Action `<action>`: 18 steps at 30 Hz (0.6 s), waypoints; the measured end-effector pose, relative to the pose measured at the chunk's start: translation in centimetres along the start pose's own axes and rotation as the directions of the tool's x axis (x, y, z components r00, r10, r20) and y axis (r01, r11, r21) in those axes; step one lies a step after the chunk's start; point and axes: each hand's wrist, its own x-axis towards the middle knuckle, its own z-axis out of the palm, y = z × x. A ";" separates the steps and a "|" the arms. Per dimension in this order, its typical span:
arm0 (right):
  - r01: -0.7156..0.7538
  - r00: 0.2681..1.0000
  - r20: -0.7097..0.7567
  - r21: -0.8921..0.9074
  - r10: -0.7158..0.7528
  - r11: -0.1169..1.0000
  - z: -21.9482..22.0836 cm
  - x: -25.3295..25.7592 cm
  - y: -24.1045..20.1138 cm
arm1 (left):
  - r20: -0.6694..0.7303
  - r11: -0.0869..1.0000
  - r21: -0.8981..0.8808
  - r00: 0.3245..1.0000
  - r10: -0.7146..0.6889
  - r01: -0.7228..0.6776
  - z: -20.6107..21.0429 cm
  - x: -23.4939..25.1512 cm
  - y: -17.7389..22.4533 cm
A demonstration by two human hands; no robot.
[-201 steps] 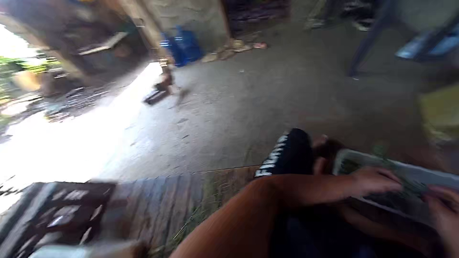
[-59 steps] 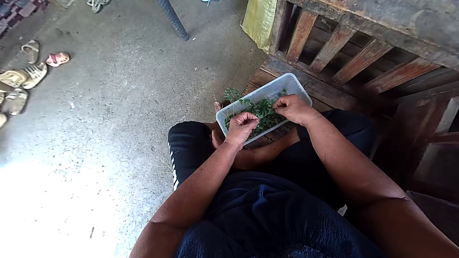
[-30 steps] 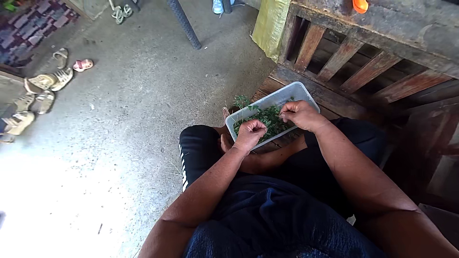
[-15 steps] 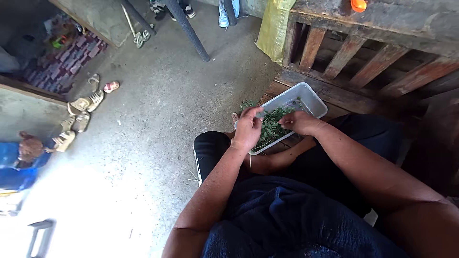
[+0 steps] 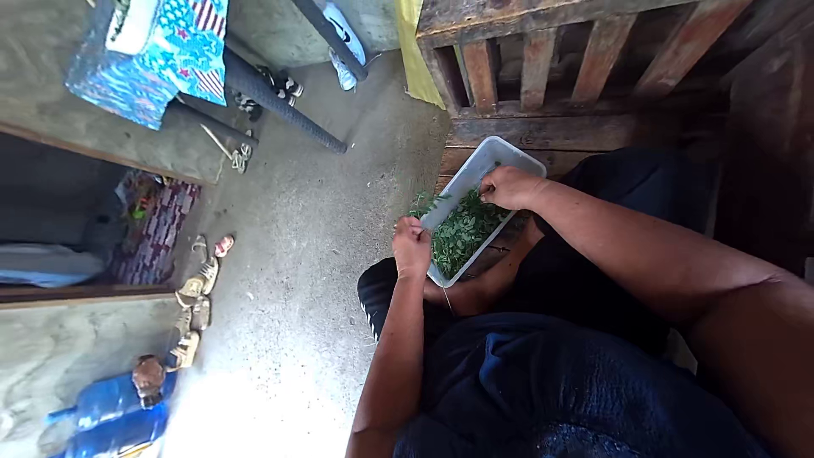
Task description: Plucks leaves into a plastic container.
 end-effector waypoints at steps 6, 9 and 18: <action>-0.024 0.996 -0.062 0.507 0.065 0.862 -0.2 -0.2 -0.3 | -0.119 0.956 -0.142 0.963 0.241 -0.257 -2.0 -1.7 2.2; -0.183 0.982 0.132 0.839 0.136 0.513 -0.2 -0.3 -0.5 | -0.071 0.949 -0.013 0.947 0.314 -0.316 -0.8 -2.6 3.4; -0.105 0.978 0.201 0.681 -0.047 0.725 0.6 -1.2 -1.4 | 0.111 0.994 -0.033 0.988 0.109 -0.106 0.0 -2.6 3.9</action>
